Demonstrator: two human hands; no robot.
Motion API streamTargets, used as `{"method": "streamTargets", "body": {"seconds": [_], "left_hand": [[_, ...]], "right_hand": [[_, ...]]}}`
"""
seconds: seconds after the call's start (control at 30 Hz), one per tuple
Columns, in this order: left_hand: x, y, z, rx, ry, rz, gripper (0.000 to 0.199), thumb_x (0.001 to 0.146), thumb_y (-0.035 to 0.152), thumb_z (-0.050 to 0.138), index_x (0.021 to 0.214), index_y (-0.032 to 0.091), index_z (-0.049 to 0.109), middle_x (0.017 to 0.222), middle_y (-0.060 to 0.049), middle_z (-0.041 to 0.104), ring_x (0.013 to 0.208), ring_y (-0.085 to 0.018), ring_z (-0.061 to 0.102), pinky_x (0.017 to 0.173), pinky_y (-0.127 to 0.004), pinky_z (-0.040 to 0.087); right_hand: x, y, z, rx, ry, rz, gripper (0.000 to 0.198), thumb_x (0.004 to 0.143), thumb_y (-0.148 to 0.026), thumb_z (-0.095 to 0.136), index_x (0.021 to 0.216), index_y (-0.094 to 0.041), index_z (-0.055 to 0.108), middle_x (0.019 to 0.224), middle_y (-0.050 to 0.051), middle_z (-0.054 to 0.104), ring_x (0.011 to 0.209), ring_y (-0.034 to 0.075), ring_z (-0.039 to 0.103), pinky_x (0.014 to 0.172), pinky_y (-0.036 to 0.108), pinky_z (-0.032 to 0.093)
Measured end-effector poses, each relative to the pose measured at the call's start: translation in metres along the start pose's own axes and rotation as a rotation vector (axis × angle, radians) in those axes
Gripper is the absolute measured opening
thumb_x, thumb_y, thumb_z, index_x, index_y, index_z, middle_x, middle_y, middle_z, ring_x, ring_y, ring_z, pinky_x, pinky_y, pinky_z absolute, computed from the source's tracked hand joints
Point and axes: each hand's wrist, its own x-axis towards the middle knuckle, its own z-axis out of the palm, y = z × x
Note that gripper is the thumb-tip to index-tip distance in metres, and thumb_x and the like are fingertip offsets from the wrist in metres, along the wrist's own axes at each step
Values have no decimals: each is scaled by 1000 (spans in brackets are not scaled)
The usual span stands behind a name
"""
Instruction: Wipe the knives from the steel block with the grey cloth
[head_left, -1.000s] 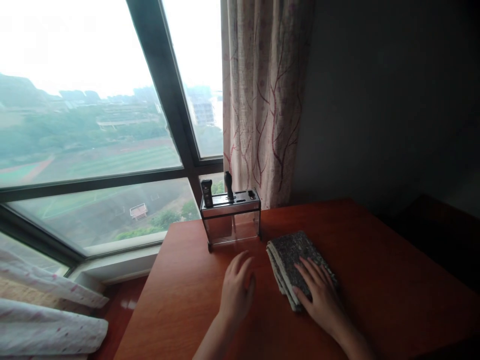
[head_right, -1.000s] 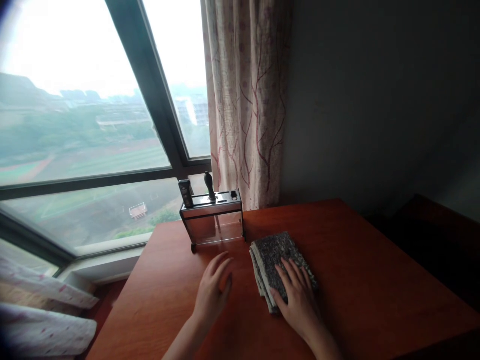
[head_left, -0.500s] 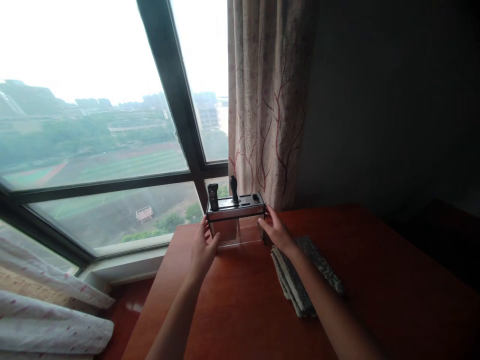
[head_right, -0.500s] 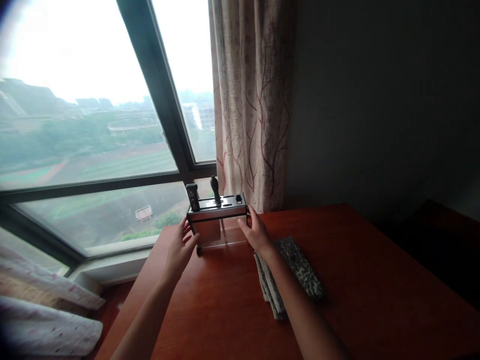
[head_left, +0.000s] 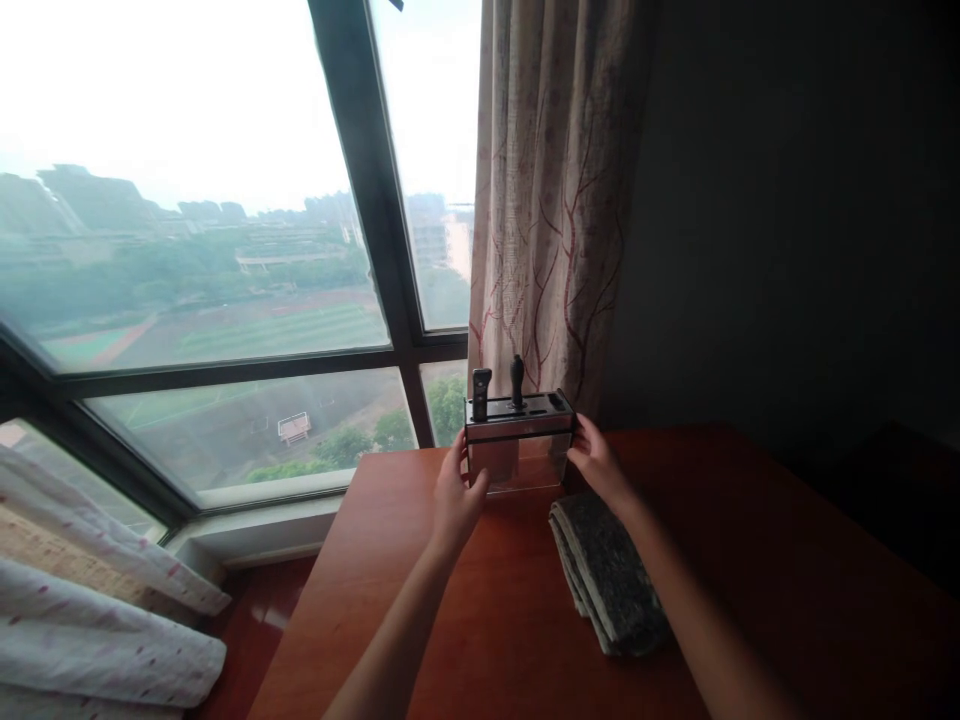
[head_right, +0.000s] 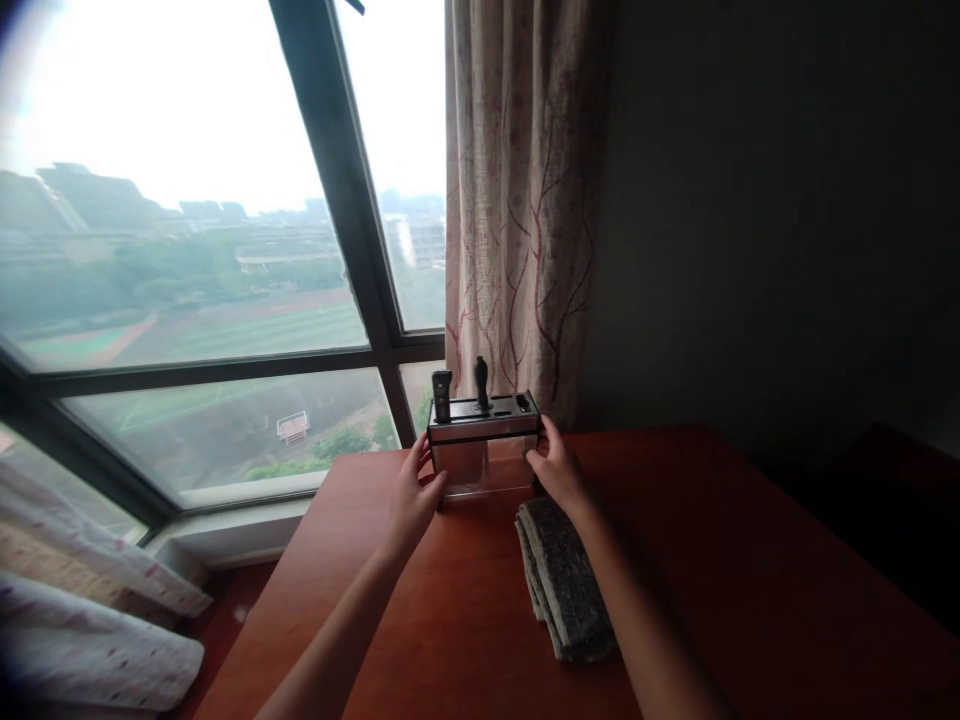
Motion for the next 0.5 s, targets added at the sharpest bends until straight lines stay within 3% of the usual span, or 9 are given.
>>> {"method": "streamTargets", "body": {"seconds": [0.3, 0.5], "left_hand": [[0, 7, 74, 73, -143, 98, 78, 74, 9, 54, 145, 30, 31, 144, -8, 45, 127, -27, 46, 99, -43, 46], [0, 16, 100, 79, -193, 90, 77, 73, 8, 54, 144, 28, 32, 142, -9, 46, 126, -26, 47, 100, -40, 45]], "right_hand": [[20, 15, -62, 18, 163, 116, 69, 67, -22, 58, 134, -20, 42, 124, 12, 60, 111, 26, 60, 98, 42, 47], [23, 24, -83, -28, 216, 71, 64, 68, -20, 56, 131, -24, 44, 120, 8, 62, 109, 23, 61, 95, 40, 49]]}}
